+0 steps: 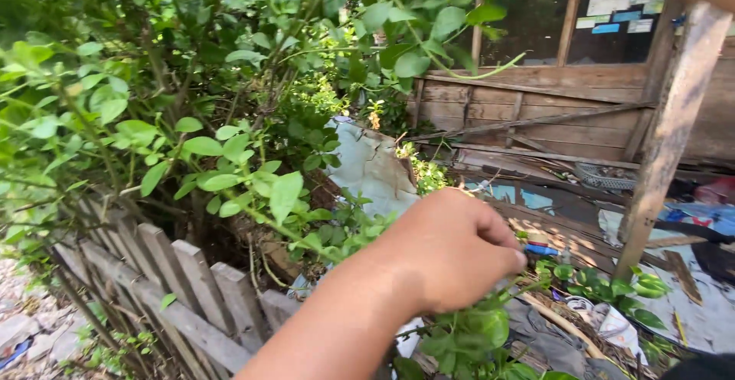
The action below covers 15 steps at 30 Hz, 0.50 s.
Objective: Picking leaves from a plant in a garden.
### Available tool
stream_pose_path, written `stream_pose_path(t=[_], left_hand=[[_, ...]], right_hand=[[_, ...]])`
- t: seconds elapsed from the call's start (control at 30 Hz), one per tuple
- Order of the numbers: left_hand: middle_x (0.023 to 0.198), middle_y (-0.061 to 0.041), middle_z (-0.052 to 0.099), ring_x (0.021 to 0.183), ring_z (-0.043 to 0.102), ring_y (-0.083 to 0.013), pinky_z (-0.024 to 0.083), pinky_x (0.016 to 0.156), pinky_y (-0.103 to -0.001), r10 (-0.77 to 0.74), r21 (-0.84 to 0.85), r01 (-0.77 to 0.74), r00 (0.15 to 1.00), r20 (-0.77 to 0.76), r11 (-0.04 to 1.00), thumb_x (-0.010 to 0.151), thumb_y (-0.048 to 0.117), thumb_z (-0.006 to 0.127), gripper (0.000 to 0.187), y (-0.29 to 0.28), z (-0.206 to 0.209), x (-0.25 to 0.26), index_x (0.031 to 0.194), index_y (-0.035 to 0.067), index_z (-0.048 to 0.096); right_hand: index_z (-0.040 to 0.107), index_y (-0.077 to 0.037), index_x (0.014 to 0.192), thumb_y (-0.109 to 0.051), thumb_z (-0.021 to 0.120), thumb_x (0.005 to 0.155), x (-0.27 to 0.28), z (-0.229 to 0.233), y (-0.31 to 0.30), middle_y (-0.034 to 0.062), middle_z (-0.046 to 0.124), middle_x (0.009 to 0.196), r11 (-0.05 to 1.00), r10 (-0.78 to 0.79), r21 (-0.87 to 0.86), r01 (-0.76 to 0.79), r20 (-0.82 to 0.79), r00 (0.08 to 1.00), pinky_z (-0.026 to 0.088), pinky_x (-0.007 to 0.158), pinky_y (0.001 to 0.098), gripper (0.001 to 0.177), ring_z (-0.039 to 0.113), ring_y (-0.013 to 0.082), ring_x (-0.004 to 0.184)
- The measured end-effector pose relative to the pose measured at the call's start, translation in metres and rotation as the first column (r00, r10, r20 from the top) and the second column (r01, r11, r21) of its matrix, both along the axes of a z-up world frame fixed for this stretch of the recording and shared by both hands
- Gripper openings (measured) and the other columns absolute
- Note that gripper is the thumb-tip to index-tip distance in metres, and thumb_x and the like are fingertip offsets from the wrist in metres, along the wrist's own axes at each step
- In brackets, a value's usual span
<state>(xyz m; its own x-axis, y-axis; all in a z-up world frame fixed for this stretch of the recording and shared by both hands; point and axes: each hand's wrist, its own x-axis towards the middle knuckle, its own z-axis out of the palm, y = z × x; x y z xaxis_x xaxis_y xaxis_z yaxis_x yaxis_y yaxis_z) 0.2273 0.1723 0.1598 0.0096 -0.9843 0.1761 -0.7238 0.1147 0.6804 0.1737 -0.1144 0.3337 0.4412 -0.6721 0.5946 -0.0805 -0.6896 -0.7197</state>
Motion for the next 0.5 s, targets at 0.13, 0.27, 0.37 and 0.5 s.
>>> stream_pose_path(t=[0.13,0.27,0.37,0.5], left_hand=[[0.085,-0.005,0.081,0.076,0.074,-0.015,0.059,0.072,-0.032,0.013,0.032,-0.009,0.994,-0.105,0.999,0.077,0.024,0.075,0.02,-0.015,0.0,0.002,0.092,0.012,0.083],[0.085,-0.004,0.079,0.073,0.069,-0.0146,0.057,0.068,-0.032,0.051,0.054,-0.037,0.958,-0.283,0.998,0.079,0.02,0.074,0.021,-0.047,0.011,-0.002,0.096,0.01,0.082],[0.088,-0.004,0.077,0.07,0.067,-0.0149,0.054,0.063,-0.032,0.12,0.011,-0.131,0.869,-0.48,0.991,0.082,0.013,0.068,0.022,-0.067,0.025,-0.002,0.101,0.009,0.079],[0.088,-0.006,0.073,0.067,0.063,-0.0149,0.05,0.058,-0.032,0.176,-0.149,-0.371,0.709,-0.683,0.917,0.088,0.007,0.057,0.021,-0.086,0.033,0.002,0.102,0.007,0.073]], right_hand=[[0.072,-0.003,0.099,-0.007,0.081,0.084,-0.033,-0.049,0.019,0.0055,0.076,0.095,0.996,-0.088,-0.004,0.089,0.12,0.989,0.054,0.067,0.0259,0.018,0.068,0.0122,0.078],[0.072,-0.003,0.097,-0.006,0.082,0.085,-0.06,-0.082,0.052,0.0049,0.076,0.094,0.983,-0.178,-0.001,0.182,0.201,0.963,0.054,0.066,0.025,0.016,0.068,0.0116,0.076],[0.072,-0.003,0.094,0.0,0.082,0.079,-0.07,-0.111,0.074,0.0058,0.077,0.088,0.975,-0.183,0.172,0.138,0.278,0.943,0.052,0.058,0.0261,0.018,0.066,0.013,0.07],[0.061,-0.002,0.11,0.005,0.08,0.075,-0.073,-0.137,0.107,0.009,0.073,0.09,0.932,-0.219,0.346,0.11,0.294,0.93,0.054,0.059,0.0272,0.041,0.068,0.0156,0.071]])
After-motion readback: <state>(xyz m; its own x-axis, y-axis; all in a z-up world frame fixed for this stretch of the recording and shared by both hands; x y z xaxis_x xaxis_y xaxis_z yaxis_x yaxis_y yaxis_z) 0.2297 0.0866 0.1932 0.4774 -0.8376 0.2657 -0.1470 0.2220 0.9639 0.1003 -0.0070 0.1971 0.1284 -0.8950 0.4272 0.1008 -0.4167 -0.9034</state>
